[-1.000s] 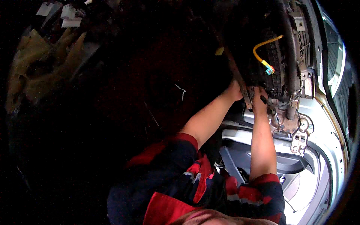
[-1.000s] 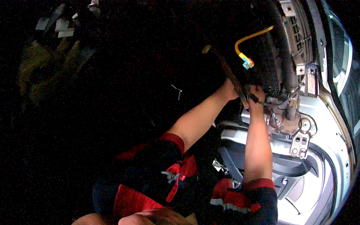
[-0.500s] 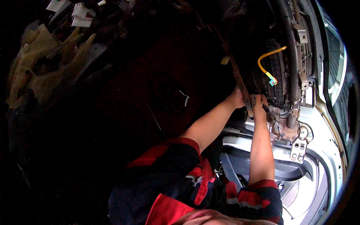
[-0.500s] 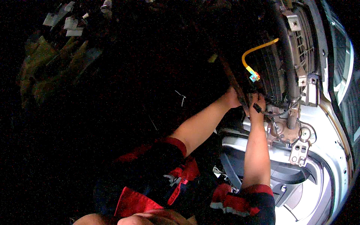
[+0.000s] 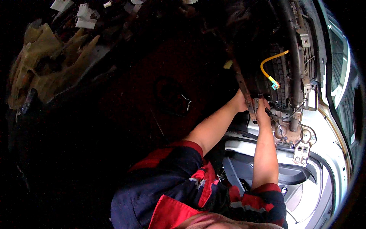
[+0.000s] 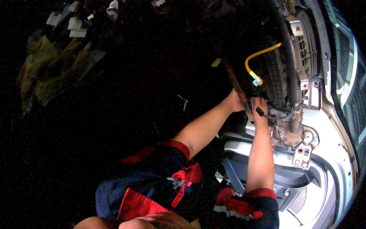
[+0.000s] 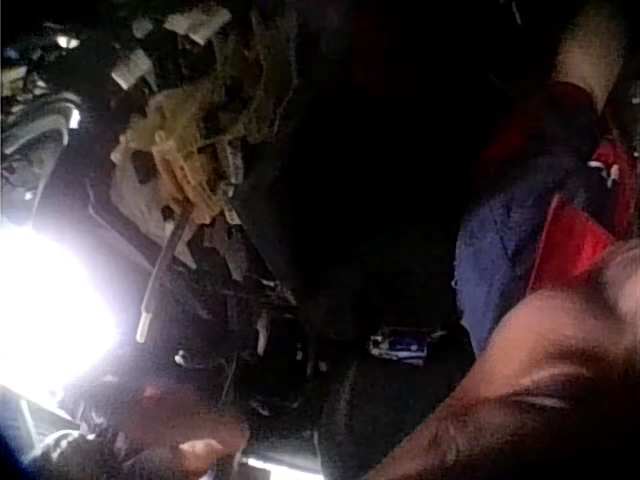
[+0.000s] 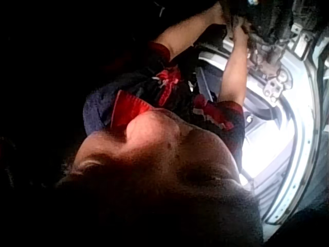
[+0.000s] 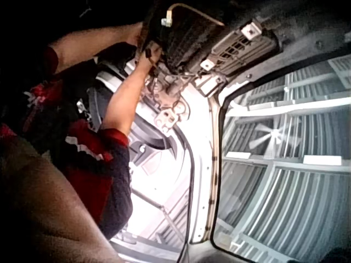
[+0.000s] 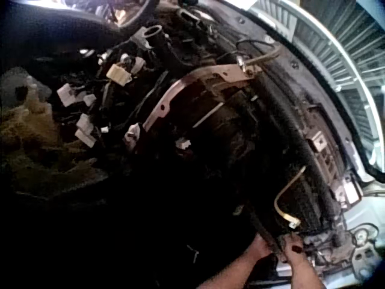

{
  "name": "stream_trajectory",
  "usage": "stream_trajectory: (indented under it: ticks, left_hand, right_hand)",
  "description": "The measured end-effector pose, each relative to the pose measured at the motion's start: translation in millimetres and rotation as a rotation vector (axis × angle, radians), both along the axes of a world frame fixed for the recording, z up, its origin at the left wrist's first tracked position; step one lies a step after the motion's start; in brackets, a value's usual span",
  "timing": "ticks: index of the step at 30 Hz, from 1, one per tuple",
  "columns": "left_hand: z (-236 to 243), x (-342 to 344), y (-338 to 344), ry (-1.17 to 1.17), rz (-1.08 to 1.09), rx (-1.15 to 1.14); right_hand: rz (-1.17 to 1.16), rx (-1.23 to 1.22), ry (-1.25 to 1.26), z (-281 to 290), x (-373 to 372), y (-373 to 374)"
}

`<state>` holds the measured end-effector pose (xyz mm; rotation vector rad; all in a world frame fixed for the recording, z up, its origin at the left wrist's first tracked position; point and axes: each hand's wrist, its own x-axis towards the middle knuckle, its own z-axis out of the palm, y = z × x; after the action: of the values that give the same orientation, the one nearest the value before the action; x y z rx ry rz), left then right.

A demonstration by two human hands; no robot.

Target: The person is sitting on the floor of a car's footwell, using a socket wrench to tighten bolts on a metal bracket attached to the vehicle's chassis. They also use their hands to adjust and connect electrical wiring harnesses and connectors within the exposed dashboard area.

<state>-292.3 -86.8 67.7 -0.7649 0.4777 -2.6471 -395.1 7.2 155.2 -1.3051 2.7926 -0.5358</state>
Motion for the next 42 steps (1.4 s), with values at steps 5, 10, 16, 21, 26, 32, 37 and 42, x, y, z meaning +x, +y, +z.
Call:
stream_trajectory:
  ticks: [5, 10, 16, 21, 26, 32, 37, 42]
  left_hand:
    - [-5, -17, 7, -0.004, 0.102, 0.048]
    - [-8, -30, 11, 0.002, 0.14, 0.06]
    - [-7, -16, 5, -0.016, 0.077, 0.013]
    - [-3, -15, 6, 0.05, 0.154, 0.042]
    - [-1, -8, 2, -0.141, 0.143, 0.021]
    - [1, 13, -1, -0.081, -0.053, -0.068]
    - [6, 20, -4, 0.042, 0.182, -0.061]
    - [9, 31, 1, -0.072, 0.088, -0.012]
  right_hand:
    - [-0.086, -0.06, -0.186, 10, 33, -12]
    - [-0.063, -0.128, -0.288, 7, 14, -5]
    - [-0.114, -0.218, -0.514, 14, 29, -5]
    - [-0.076, -0.085, -0.398, 12, 15, -7]
    - [-0.039, -0.14, -0.379, 13, 30, -14]
    - [-0.167, -0.169, -0.339, 0, -6, 5]
    - [-0.181, -0.112, -0.464, 6, -28, 0]
    - [-0.136, -0.135, -0.366, 4, -37, 12]
